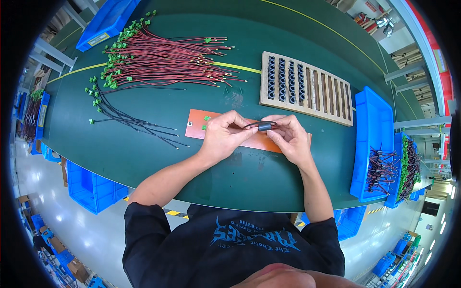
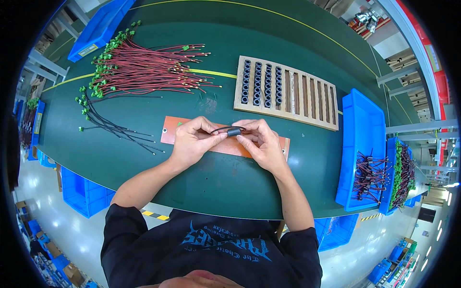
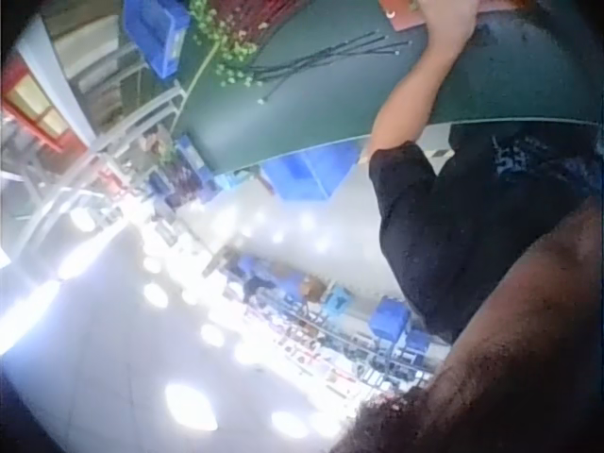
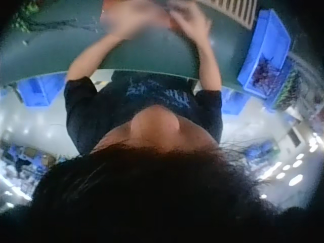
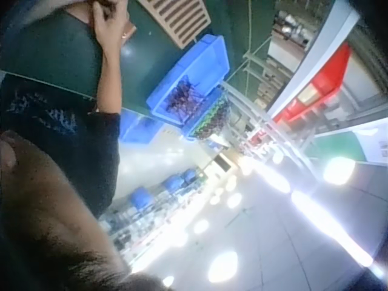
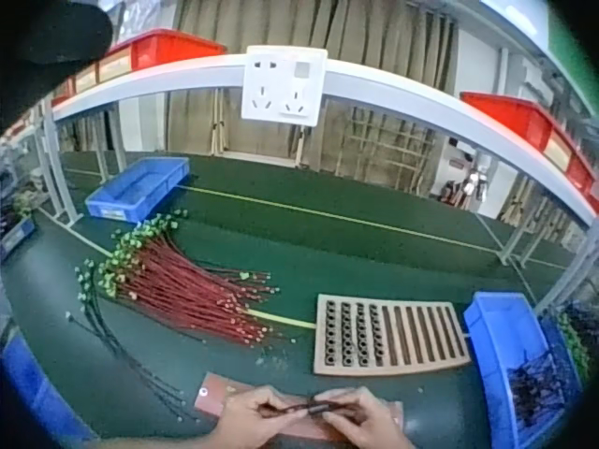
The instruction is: The person assembles wire harnesses by hand at a workbench. They pick up red and black wires, insert them into a black cylindrical connector, and place the finished assembly into a blue bin. The process is repeated multiple times throughout the clip.
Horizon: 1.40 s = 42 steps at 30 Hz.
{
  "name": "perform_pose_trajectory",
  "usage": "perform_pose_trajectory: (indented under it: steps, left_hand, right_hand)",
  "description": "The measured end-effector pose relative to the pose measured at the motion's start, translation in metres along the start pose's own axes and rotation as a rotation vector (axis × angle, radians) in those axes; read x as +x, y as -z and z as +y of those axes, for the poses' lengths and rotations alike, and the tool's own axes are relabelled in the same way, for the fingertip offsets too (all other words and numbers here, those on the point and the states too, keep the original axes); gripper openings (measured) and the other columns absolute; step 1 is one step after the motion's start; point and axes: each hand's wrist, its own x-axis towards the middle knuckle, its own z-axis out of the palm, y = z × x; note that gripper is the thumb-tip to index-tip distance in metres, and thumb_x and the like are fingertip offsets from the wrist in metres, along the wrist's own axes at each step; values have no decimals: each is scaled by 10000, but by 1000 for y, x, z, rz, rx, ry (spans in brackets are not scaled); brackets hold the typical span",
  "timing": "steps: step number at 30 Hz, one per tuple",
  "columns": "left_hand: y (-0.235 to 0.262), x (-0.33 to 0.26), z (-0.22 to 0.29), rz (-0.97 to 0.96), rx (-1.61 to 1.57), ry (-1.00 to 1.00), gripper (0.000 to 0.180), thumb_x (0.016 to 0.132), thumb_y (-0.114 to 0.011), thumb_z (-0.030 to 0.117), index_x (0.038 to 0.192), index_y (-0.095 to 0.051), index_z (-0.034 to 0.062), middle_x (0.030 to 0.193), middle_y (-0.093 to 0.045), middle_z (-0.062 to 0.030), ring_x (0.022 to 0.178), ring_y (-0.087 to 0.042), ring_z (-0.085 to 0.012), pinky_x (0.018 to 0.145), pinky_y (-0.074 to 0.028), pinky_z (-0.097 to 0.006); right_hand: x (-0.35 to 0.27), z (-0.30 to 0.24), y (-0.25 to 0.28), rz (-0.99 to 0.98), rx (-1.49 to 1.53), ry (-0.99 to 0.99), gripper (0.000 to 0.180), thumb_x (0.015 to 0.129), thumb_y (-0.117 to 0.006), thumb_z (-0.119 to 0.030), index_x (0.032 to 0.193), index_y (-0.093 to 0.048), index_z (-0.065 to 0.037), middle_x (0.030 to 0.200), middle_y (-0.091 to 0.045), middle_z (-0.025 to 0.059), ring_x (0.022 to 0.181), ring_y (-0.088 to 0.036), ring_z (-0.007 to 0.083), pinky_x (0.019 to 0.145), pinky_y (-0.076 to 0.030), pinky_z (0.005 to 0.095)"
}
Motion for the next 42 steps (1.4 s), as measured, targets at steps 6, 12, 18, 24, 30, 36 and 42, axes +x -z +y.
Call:
perform_pose_trajectory:
  steps: [6,12,18,24,30,36,42]
  left_hand:
    - [0,1,-5,13,-25,-18,167,878,-796,-28,916,-636,4,932,-692,-63,884,-678,-88,774,-592,-254]
    - [2,0,3,-86,36,-137,151,870,-782,-59,882,-640,-9,950,-681,-92,899,-684,-124,761,-594,-263]
    - [8,2,-4,-155,135,-201,197,819,-832,-53,775,-643,-26,946,-682,-110,861,-678,-135,726,-582,-260]
    - [2,5,-6,-141,169,-171,198,811,-827,-60,782,-634,-25,988,-690,-113,892,-693,-145,760,-598,-267]
    - [-1,6,-6,-129,-101,-67,153,858,-765,-85,832,-625,-29,1072,-694,-132,981,-720,-172,863,-627,-301]
    - [1,4,-5,-170,133,-136,176,859,-780,-65,800,-621,-19,1048,-694,-119,918,-704,-134,764,-603,-256]
    - [1,4,-3,-167,176,-123,199,854,-789,-61,782,-610,-13,1021,-687,-109,899,-694,-119,724,-588,-242]
  right_hand:
    - [0,2,0,5,6,-24,248,967,-681,47,1177,-550,41,1177,-698,175,1115,-703,214,971,-598,353]
    - [-1,0,2,48,-49,-76,181,979,-677,27,1122,-566,36,1085,-735,165,1005,-738,191,904,-615,327]
    - [-1,2,1,21,-9,-46,172,978,-676,31,1106,-561,26,1077,-732,159,994,-745,189,879,-616,318]
    - [-1,-2,-3,4,-24,-44,187,981,-668,35,1141,-570,38,1083,-729,154,1000,-741,183,884,-608,308]
    - [0,-15,-1,-4,-27,-49,143,995,-640,27,1135,-622,49,1109,-739,157,1020,-729,169,914,-598,309]
    - [-3,-2,-6,78,-37,-64,138,990,-638,15,1121,-622,54,1061,-753,137,985,-740,166,903,-603,311]
    - [-5,-9,-8,66,-105,-47,133,980,-636,24,1110,-625,51,1015,-756,130,936,-750,164,875,-609,310]
